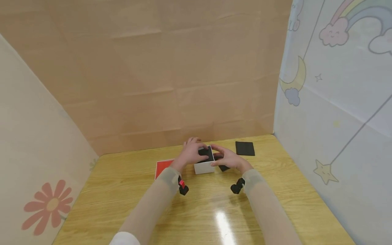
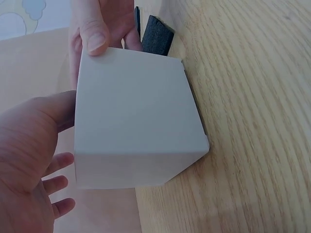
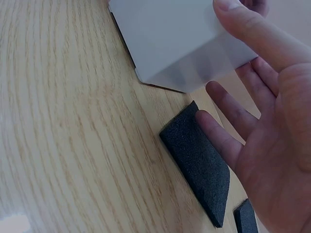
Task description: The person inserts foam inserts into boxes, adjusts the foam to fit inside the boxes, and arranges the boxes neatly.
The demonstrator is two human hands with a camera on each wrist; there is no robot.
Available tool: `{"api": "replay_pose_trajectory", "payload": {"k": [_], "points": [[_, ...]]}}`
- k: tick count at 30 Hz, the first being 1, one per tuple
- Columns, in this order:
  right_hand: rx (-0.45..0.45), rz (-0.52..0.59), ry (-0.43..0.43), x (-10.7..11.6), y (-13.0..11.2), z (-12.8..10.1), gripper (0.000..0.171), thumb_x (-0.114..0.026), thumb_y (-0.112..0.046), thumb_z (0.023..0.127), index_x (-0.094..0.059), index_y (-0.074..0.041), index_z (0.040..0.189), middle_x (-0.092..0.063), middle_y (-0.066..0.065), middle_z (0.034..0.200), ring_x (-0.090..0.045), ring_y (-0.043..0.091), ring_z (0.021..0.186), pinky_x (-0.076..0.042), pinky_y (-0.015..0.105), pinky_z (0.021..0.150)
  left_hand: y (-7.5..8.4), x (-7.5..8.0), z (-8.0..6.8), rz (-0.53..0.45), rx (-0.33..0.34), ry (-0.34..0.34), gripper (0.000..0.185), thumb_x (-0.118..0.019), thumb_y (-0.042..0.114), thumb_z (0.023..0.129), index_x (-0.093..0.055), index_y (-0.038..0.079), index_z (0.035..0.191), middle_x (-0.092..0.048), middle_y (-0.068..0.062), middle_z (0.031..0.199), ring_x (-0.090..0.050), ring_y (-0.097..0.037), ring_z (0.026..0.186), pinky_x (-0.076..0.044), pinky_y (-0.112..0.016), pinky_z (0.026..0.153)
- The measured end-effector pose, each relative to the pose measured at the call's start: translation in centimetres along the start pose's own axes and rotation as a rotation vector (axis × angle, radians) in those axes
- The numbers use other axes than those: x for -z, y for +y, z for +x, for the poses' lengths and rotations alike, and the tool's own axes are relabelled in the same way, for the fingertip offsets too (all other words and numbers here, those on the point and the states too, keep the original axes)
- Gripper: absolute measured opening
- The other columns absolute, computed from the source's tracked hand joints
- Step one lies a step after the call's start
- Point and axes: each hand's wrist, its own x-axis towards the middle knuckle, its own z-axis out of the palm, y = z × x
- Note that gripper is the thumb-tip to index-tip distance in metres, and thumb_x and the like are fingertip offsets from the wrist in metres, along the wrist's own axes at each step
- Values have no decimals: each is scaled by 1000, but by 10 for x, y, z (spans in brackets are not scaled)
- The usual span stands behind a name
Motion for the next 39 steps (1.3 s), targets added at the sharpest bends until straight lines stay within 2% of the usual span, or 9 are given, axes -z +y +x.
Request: {"api": "replay_pose_trajectory", "payload": {"k": [7, 28, 39], "points": [[17, 14, -3, 0, 2, 0, 98, -81, -14, 98, -17, -15, 173, -31, 20, 171, -41, 44, 151, -49, 56, 112, 3, 1, 1, 27, -9, 6, 37, -85, 49, 91, -79, 31, 123, -49, -7, 157, -37, -30, 146, -35, -51, 112], [3, 19, 13, -1, 1, -2, 100, -83, -18, 97, -19, -20, 173, -31, 19, 172, -38, 43, 153, -45, 59, 115, 1, -3, 2, 70, 29, -23, 33, -87, 47, 90, -80, 33, 119, -50, -6, 157, -36, -29, 146, -34, -51, 115], [1, 0, 16, 0, 0, -1, 101, -83, -18, 97, -16, -13, 173, -32, 20, 171, -41, 43, 152, -46, 59, 114, 1, -2, 1, 84, 39, -34, 33, -87, 46, 90, -80, 33, 120, -50, -6, 157, -36, -30, 146, -33, -51, 117]]}}
